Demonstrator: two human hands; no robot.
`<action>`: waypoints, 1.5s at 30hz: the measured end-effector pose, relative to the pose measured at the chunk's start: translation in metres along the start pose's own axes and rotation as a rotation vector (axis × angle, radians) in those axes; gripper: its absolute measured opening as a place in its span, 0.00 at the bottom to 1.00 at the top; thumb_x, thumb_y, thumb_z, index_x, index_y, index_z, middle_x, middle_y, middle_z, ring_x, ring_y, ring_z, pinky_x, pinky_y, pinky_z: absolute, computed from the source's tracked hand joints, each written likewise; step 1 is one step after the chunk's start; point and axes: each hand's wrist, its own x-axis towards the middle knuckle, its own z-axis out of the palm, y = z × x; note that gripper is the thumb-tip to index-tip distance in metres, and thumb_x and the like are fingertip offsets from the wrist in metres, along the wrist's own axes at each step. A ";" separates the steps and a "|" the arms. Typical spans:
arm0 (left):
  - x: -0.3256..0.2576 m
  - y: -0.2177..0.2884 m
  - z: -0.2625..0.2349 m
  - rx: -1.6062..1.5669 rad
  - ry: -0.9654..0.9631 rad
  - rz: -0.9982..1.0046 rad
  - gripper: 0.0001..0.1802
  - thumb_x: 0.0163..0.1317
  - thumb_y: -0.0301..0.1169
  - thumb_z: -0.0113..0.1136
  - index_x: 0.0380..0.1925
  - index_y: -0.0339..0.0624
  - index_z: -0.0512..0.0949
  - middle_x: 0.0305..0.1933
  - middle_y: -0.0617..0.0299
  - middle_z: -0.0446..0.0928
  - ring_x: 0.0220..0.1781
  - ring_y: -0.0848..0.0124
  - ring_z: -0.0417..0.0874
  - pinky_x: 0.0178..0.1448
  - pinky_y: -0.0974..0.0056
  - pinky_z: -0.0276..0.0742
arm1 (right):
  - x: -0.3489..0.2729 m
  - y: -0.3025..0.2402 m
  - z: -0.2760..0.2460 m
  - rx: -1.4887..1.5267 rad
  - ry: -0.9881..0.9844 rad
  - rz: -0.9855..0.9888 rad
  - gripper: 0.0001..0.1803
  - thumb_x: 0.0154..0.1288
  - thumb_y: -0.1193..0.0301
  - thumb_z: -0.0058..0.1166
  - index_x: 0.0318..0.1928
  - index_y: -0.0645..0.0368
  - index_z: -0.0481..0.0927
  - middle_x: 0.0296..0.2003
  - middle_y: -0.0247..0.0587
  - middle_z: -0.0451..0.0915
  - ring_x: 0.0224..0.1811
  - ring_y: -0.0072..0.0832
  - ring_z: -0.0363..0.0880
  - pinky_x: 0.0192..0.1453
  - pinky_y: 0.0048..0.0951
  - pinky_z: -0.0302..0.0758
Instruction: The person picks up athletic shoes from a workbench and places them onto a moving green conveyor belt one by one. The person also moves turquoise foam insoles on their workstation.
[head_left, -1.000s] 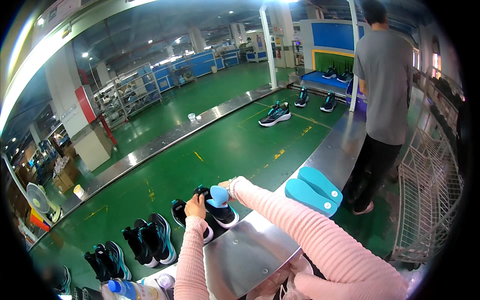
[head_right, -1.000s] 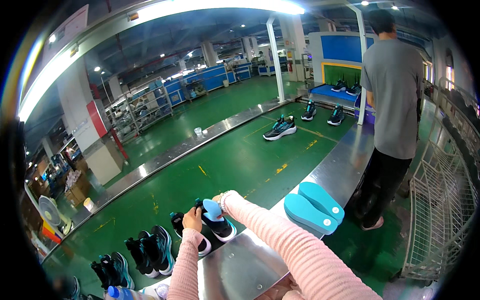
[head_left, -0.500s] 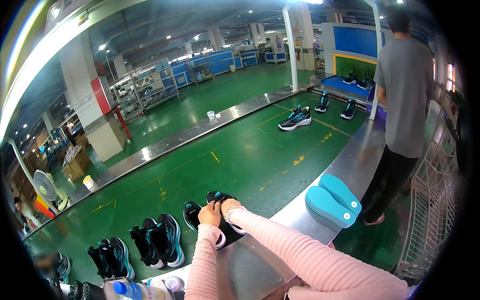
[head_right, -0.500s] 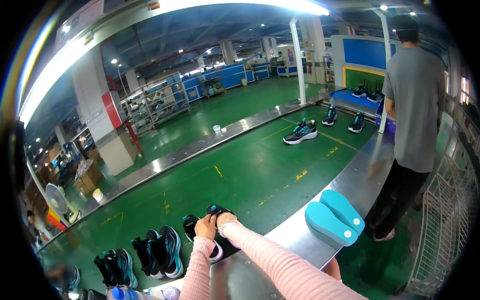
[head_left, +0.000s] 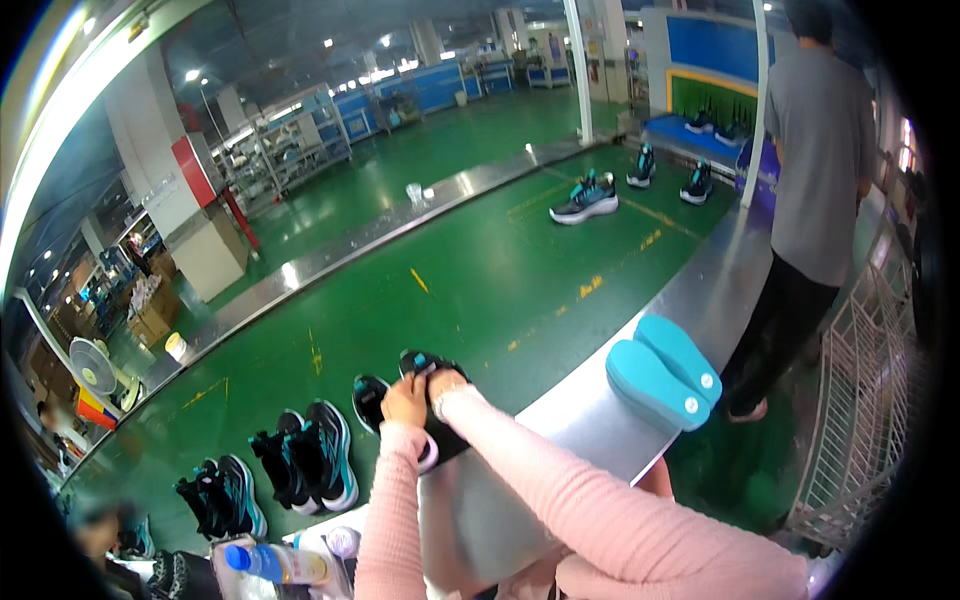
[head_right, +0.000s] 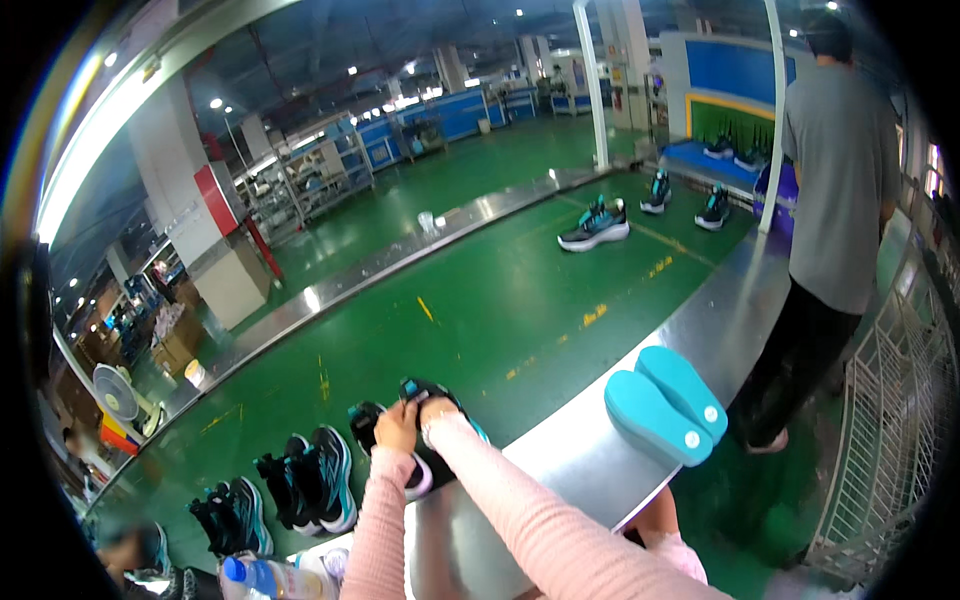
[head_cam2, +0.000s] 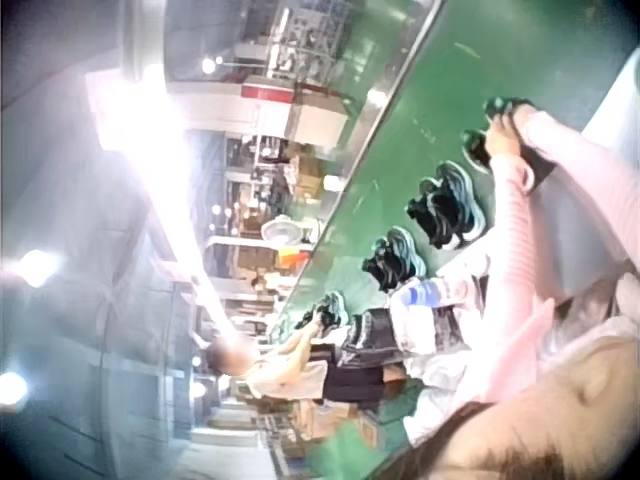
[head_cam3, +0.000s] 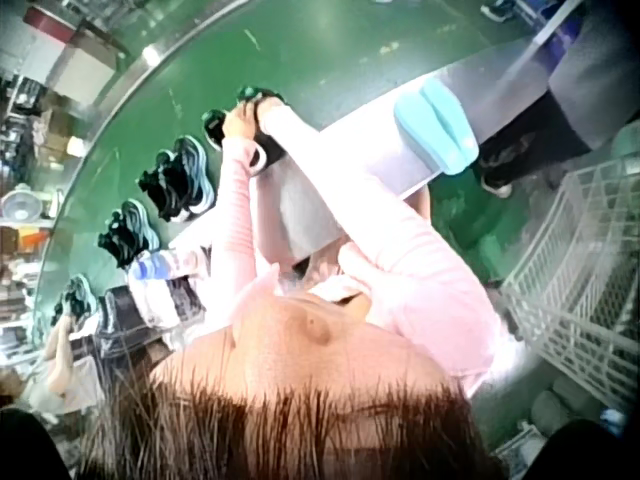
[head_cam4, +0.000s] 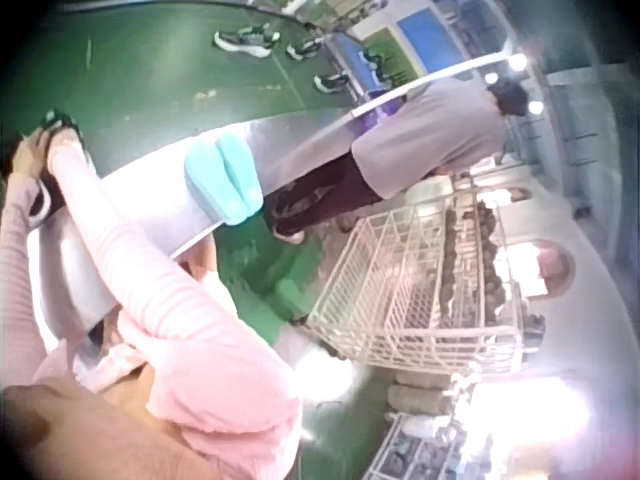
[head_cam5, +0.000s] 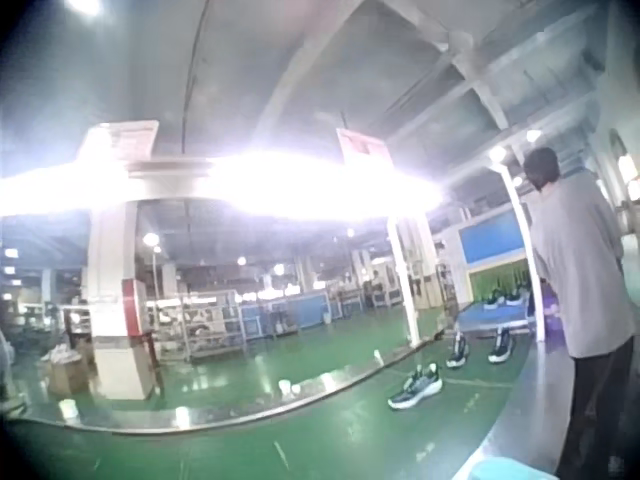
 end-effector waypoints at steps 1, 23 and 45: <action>-0.005 -0.031 -0.016 0.066 -0.060 -0.077 0.17 0.59 0.44 0.45 0.34 0.45 0.76 0.32 0.46 0.76 0.36 0.49 0.76 0.39 0.52 0.70 | -0.023 -0.041 -0.012 -0.022 -0.148 -0.099 0.15 0.61 0.68 0.38 0.42 0.60 0.77 0.44 0.51 0.75 0.45 0.37 0.76 0.48 0.34 0.73; 0.050 0.055 0.032 0.970 -1.045 0.055 0.20 0.47 0.45 0.57 0.39 0.48 0.78 0.47 0.60 0.76 0.49 0.68 0.75 0.54 0.66 0.68 | -0.306 0.135 -0.095 0.868 0.329 0.158 0.07 0.57 0.71 0.50 0.31 0.63 0.77 0.18 0.42 0.75 0.17 0.24 0.73 0.25 0.23 0.69; 0.024 0.001 -0.056 0.532 0.193 0.435 0.22 0.59 0.31 0.48 0.53 0.39 0.63 0.46 0.49 0.71 0.47 0.54 0.71 0.48 0.57 0.70 | -0.300 0.132 -0.071 0.911 0.663 -0.117 0.11 0.59 0.63 0.47 0.34 0.55 0.77 0.24 0.42 0.77 0.23 0.36 0.75 0.29 0.31 0.71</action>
